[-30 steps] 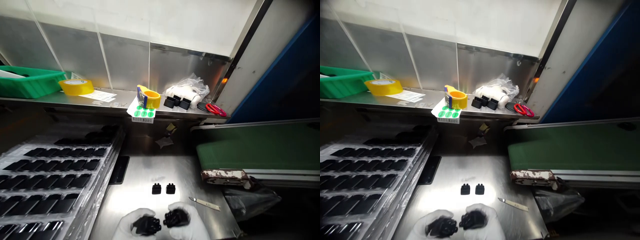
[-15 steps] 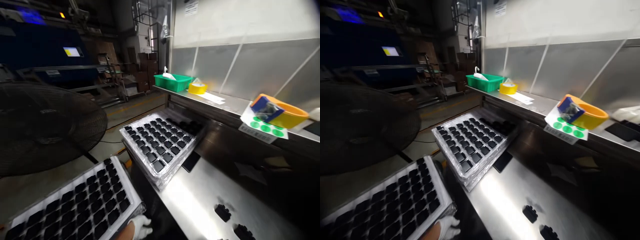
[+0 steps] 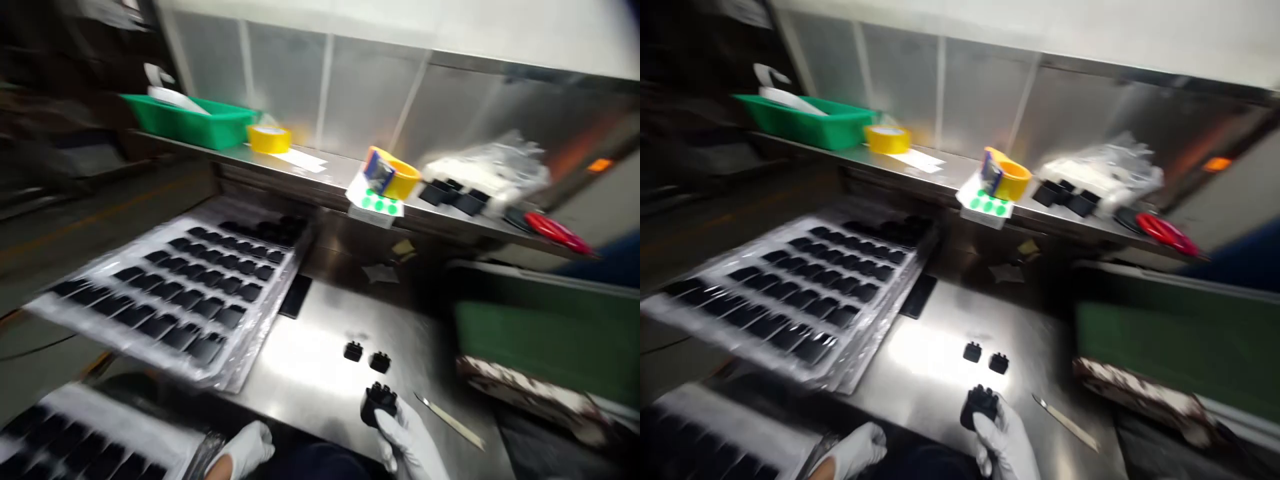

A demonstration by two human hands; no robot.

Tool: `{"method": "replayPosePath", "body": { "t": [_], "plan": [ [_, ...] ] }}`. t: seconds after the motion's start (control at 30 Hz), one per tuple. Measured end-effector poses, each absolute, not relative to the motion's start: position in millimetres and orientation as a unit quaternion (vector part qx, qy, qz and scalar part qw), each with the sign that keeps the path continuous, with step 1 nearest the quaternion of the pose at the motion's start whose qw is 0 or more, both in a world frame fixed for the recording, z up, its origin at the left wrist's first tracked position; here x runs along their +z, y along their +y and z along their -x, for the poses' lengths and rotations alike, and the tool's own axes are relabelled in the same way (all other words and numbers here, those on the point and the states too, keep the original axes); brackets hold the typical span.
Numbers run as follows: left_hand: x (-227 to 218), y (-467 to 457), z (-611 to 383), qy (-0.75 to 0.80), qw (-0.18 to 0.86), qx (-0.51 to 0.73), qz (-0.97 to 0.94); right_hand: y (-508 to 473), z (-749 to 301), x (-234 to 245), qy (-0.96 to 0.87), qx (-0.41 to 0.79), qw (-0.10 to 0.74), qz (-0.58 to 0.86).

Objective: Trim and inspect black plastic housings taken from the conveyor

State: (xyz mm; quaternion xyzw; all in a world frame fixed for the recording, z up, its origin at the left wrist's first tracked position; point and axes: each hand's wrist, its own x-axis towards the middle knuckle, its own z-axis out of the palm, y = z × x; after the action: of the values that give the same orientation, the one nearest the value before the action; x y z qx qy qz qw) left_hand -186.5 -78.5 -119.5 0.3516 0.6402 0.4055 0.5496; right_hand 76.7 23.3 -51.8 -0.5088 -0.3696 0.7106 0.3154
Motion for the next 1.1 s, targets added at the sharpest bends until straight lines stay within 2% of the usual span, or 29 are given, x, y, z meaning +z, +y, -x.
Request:
{"method": "replayPosePath", "body": {
  "t": [0.07, 0.13, 0.3, 0.4, 0.67, 0.9, 1.0, 1.1],
  "plan": [
    [-117, -49, 171, 0.644, 0.583, 0.331, -0.369, 25, -86, -36, -0.349, 0.691, 0.363, 0.519],
    [-95, -22, 148, 0.628, 0.611, 0.293, -0.383, 26, -91, -15, -0.352, 0.665, 0.392, 0.530],
    [-2, 27, 91, 0.490, 0.704, 0.294, -0.422, 29, -89, 26, -0.434, 0.624, 0.373, 0.532],
    [25, 41, 75, 0.436, 0.733, 0.319, -0.414, 30, -85, 34, -0.475, 0.575, 0.387, 0.542],
    [30, 54, 62, 0.365, 0.744, 0.398, -0.394, 38, -89, 49, -0.502, 0.560, 0.400, 0.524],
    [33, 56, 60, 0.364, 0.691, 0.460, -0.423, 38, -88, 57, -0.428, 0.590, 0.444, 0.521],
    [32, 55, 63, 0.348, 0.684, 0.458, -0.449, 37, -87, 60, -0.404, 0.610, 0.431, 0.528],
    [31, 53, 67, 0.366, 0.631, 0.459, -0.507, 36, -87, 62, -0.380, 0.624, 0.409, 0.546]
  ]
}}
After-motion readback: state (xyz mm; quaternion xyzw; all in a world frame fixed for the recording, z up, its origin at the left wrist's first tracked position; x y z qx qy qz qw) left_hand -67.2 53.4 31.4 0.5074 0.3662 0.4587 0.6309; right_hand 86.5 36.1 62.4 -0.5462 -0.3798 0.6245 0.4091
